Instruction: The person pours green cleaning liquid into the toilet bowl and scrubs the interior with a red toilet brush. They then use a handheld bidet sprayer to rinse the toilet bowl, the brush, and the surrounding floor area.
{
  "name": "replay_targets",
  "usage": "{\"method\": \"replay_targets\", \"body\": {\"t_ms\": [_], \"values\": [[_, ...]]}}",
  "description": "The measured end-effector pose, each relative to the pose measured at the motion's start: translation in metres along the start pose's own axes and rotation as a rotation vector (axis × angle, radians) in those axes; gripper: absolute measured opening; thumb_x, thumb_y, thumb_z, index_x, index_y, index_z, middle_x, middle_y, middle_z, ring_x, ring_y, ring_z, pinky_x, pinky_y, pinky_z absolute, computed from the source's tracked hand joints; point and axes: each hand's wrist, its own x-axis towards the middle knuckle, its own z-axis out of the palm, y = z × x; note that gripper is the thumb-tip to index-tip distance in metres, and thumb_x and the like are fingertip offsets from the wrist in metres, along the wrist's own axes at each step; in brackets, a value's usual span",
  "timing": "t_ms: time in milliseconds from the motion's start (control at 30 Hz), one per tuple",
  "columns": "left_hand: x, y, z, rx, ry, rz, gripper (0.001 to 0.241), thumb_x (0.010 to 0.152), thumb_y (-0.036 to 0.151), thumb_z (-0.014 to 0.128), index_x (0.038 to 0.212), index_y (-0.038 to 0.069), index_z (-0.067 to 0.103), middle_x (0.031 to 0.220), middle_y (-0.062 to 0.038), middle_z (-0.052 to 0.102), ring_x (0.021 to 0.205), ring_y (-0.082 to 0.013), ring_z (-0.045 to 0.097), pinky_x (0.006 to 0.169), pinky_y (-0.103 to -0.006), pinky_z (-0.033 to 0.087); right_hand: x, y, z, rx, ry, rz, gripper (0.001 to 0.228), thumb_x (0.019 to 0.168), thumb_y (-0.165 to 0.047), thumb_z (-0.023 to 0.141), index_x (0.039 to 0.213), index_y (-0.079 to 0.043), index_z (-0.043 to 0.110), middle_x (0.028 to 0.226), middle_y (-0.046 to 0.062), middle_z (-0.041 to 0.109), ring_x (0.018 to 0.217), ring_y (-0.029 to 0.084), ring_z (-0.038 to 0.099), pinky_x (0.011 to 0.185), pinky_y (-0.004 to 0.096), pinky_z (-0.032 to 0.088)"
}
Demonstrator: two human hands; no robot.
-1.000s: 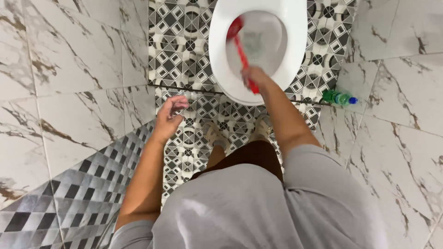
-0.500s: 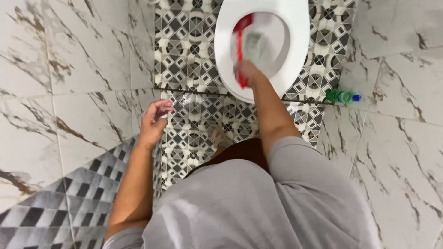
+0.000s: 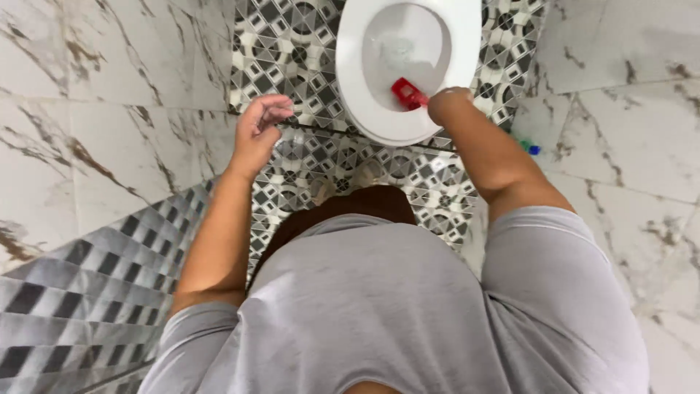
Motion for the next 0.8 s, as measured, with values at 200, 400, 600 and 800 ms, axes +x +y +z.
{"method": "replay_targets", "body": {"t_ms": [200, 400, 600, 800], "values": [[0.013, 0.022, 0.016, 0.066, -0.008, -0.007, 0.058, 0.081, -0.015, 0.045, 0.134, 0.004, 0.059, 0.130, -0.006, 0.063, 0.122, -0.0184, 0.063, 0.114, -0.0355, 0.049, 0.008, 0.015, -0.025, -0.076, 0.036, 0.233, 0.099, 0.084, -0.020, 0.082, 0.166, -0.003, 0.029, 0.135, 0.010, 0.069, 0.115, 0.024, 0.070, 0.081, 0.036, 0.061], [0.028, 0.007, -0.005, 0.015, -0.028, -0.060, 0.059, 0.079, -0.015, 0.046, 0.133, 0.005, 0.059, 0.128, -0.004, 0.064, 0.122, -0.0183, 0.064, 0.109, -0.0339, 0.050, 0.022, -0.023, 0.001, 0.321, -0.209, 0.051, 0.045, 0.094, -0.030, 0.075, 0.129, -0.002, 0.069, 0.112, 0.013, 0.067, 0.095, 0.025, 0.066, 0.078, 0.039, 0.056], [0.070, 0.015, -0.048, 0.080, -0.187, -0.112, 0.060, 0.079, -0.015, 0.045, 0.134, 0.005, 0.058, 0.130, -0.004, 0.065, 0.121, -0.0192, 0.063, 0.105, -0.0332, 0.050, 0.079, -0.052, 0.013, 1.943, -0.227, 0.068, 0.027, 0.106, -0.033, 0.060, 0.104, -0.007, 0.066, 0.057, 0.000, 0.050, 0.045, 0.013, 0.041, 0.040, 0.030, 0.034], [0.112, 0.047, -0.079, 0.151, -0.280, -0.101, 0.056, 0.083, -0.015, 0.046, 0.134, 0.006, 0.059, 0.131, -0.005, 0.064, 0.124, -0.0187, 0.063, 0.109, -0.0328, 0.049, 0.072, -0.123, -0.031, 3.078, -0.004, 0.102, 0.027, 0.105, -0.033, 0.050, 0.089, -0.012, 0.052, 0.050, -0.005, 0.038, 0.039, 0.009, 0.033, 0.033, 0.023, 0.026]]}}
